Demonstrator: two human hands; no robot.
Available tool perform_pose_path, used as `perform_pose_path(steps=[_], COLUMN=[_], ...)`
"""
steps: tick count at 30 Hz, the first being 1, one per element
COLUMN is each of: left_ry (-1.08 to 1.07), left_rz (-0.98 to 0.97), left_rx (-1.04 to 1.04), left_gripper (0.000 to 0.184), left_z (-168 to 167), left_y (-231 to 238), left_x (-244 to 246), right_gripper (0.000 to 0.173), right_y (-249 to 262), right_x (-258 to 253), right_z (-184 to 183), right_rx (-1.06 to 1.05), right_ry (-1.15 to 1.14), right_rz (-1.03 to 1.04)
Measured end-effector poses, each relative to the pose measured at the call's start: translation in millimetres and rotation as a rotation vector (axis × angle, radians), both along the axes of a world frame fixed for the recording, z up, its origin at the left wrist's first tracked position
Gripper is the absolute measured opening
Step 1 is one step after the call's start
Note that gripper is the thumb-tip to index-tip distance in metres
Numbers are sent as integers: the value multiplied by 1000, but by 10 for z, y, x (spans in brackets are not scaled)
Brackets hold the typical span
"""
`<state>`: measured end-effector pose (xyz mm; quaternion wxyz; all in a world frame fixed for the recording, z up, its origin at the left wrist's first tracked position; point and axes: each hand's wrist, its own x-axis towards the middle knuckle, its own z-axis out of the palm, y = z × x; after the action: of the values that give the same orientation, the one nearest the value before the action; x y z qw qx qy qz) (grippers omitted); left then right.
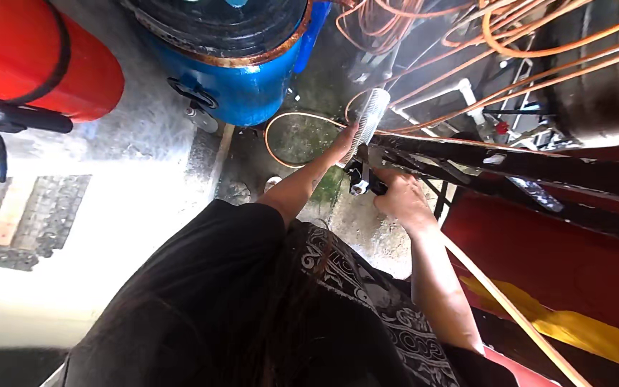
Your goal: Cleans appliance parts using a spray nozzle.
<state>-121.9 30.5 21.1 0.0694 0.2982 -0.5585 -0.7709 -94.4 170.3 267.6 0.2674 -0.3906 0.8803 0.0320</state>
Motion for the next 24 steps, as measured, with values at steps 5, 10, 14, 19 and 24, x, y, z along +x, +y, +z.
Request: perform_pose_path(steps=[5, 10, 14, 19, 24], left_ry=[68, 88, 105, 48, 64], left_rz=[-56, -72, -23, -1, -4], left_rx=[-139, -156, -162, -144, -72], left_gripper=[53, 58, 59, 59, 56], left_z=[-134, -147, -112, -206, -53], left_y=[37, 90, 66, 38, 40], left_x=[143, 143, 118, 23, 50], right_gripper=[58, 57, 56, 60, 59], right_y=[-12, -9, 26, -35, 21], right_x=[-18, -6, -59, 59, -29], right_z=[21, -54, -54, -81, -24], right_rx=[7, 62, 21, 93, 23], right_ry=[27, -38, 12, -39, -7], right_rz=[-1, -5, -43, 6, -22])
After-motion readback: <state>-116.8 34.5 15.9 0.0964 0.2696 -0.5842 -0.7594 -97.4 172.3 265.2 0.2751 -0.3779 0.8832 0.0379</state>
